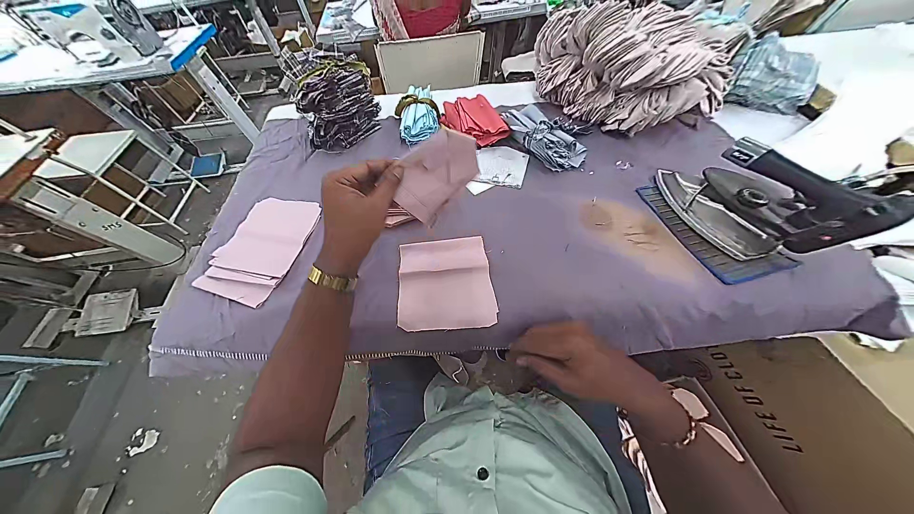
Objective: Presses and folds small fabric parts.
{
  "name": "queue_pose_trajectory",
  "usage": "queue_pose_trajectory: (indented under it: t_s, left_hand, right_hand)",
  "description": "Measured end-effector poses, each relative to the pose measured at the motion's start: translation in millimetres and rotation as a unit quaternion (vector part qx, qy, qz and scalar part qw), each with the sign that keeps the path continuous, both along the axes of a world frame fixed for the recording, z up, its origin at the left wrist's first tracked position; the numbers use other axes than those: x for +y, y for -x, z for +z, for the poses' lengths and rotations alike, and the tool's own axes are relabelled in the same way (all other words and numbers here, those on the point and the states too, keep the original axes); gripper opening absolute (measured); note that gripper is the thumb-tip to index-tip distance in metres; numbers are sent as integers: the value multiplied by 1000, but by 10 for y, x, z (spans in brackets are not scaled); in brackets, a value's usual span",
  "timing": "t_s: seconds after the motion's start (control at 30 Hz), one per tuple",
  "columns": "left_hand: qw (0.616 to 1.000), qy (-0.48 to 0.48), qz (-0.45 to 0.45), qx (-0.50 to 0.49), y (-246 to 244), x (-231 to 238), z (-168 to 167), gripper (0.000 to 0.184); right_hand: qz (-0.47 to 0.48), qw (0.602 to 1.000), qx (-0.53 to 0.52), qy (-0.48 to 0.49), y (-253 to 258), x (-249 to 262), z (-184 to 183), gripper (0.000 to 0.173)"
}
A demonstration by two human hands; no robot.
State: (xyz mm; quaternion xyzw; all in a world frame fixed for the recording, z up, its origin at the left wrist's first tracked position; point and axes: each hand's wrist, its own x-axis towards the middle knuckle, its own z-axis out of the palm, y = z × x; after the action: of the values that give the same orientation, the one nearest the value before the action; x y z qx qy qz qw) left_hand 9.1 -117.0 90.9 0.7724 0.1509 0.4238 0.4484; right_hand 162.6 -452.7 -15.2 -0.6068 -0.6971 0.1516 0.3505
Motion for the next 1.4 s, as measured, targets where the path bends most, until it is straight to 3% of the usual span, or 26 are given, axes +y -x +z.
queue_pose_trajectory:
  t_s: [0.07, 0.17, 0.27, 0.37, 0.7, 0.83, 0.97, 1.1, 1.3, 1.4]
  left_hand:
    - [996, 83, 18, -37, -109, 311, -20, 19]
    - [985, 157, 61, -23, -182, 672, -251, 18]
    - [976, 173, 126, 33, -169, 869, -544, 19]
    - [971, 177, 157, 15, -138, 894, -660, 20]
    - [964, 232, 71, -113, -377, 705, -210, 20]
    - [960, 243, 93, -100, -427, 733, -199, 22]
    - [972, 161, 161, 67, -315, 772, -483, 26]
    - [954, 26, 231, 189, -159, 835, -602, 25]
    - [932, -27, 246, 266, -42, 869, -598, 22]
    - [923, -142, 257, 248, 3, 775, -660, 28]
  right_hand:
    - [-41, 994, 44, -88, -176, 107, 156, 21]
    - [-157, 974, 13, -162, -495, 312, 132, 21]
    - [-231, 959, -1, -163, -648, 464, -71, 22]
    - [-249, 954, 13, -167, -604, 466, -97, 21]
    - [-261, 951, -5, -163, -598, 469, -106, 22]
    - [-259, 952, -10, -165, -596, 474, -108, 23]
    - [-260, 951, -1, -169, -593, 461, -108, 22]
    - [-271, 950, -12, -156, -575, 462, -111, 22]
    - [-269, 950, -17, -160, -578, 458, -98, 23]
    - [-274, 948, -15, -160, -563, 453, -112, 23]
